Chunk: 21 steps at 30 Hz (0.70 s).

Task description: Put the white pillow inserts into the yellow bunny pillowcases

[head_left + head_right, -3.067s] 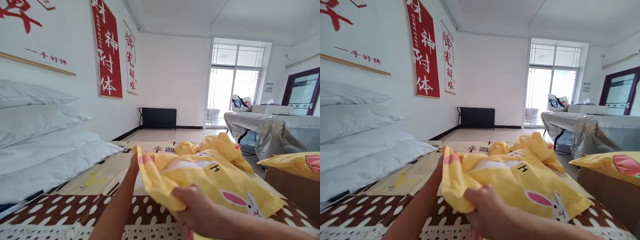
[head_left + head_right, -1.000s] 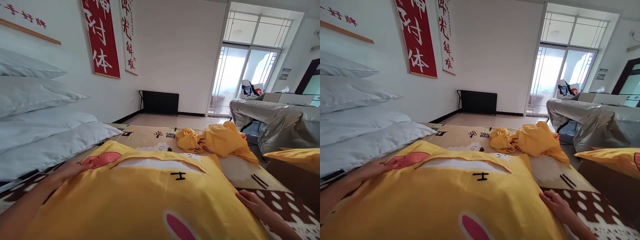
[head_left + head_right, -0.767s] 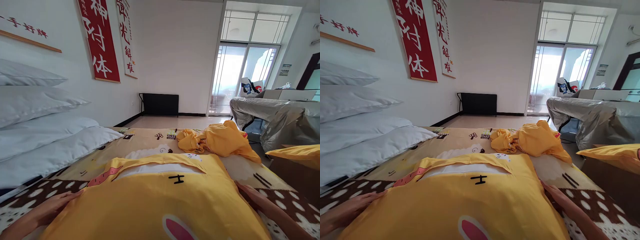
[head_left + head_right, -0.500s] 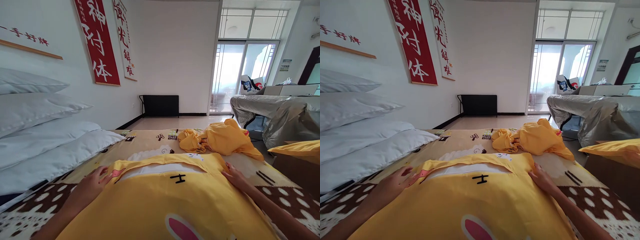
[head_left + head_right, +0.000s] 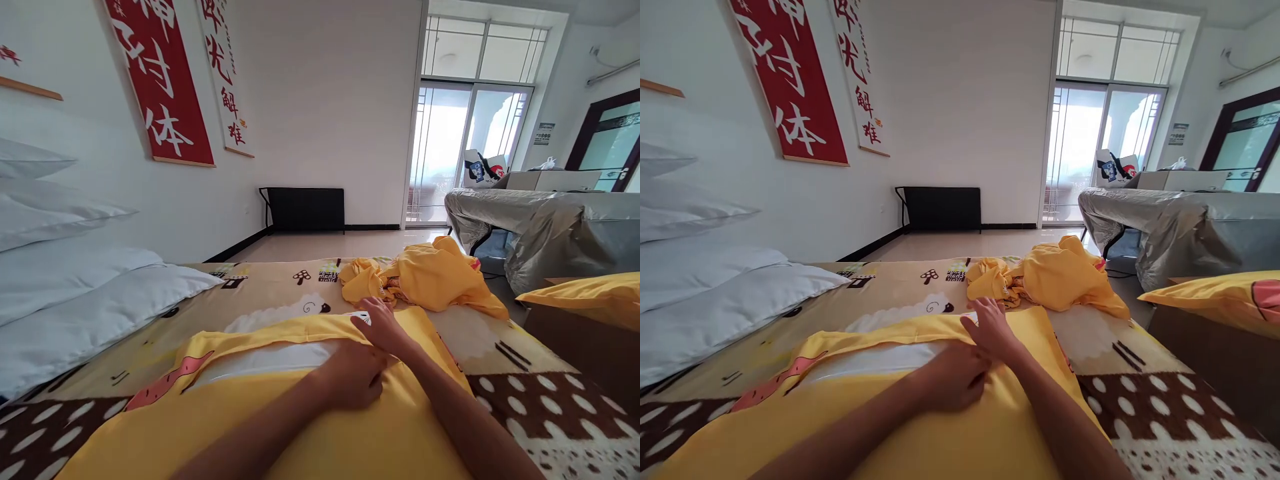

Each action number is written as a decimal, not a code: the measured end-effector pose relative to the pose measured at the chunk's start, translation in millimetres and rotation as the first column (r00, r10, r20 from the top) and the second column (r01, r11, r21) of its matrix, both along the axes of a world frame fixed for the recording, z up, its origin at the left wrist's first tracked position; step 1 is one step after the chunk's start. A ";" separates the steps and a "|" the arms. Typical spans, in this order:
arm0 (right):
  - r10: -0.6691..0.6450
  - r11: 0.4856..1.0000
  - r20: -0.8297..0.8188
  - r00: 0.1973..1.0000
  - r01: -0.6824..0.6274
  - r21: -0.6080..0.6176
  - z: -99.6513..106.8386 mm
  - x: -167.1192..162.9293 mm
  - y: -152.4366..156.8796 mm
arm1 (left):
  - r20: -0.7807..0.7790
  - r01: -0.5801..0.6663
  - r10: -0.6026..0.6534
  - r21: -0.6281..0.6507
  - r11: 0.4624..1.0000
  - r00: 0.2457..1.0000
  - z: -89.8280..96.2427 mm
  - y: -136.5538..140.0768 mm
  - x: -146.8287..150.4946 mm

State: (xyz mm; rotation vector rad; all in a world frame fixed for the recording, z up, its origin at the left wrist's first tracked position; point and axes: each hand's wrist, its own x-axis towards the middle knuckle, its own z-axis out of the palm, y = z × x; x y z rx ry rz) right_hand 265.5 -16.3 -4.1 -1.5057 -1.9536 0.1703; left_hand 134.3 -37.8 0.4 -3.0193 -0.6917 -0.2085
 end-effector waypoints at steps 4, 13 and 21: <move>0.161 0.976 0.031 0.986 -0.154 -0.156 -43.2 16.7 -3.5 | 0.186 -0.015 0.028 -0.071 0.997 0.982 -53.9 4.3 -2.8; 0.173 0.979 0.256 0.951 -0.138 -0.149 -32.2 32.9 -9.2 | 0.360 0.067 -0.134 0.192 0.979 0.923 -66.4 -2.3 -0.3; -0.273 0.934 0.388 0.880 0.340 -0.113 -5.4 44.0 -24.6 | 0.151 -0.020 0.026 -0.040 0.999 0.988 -40.7 -8.6 6.0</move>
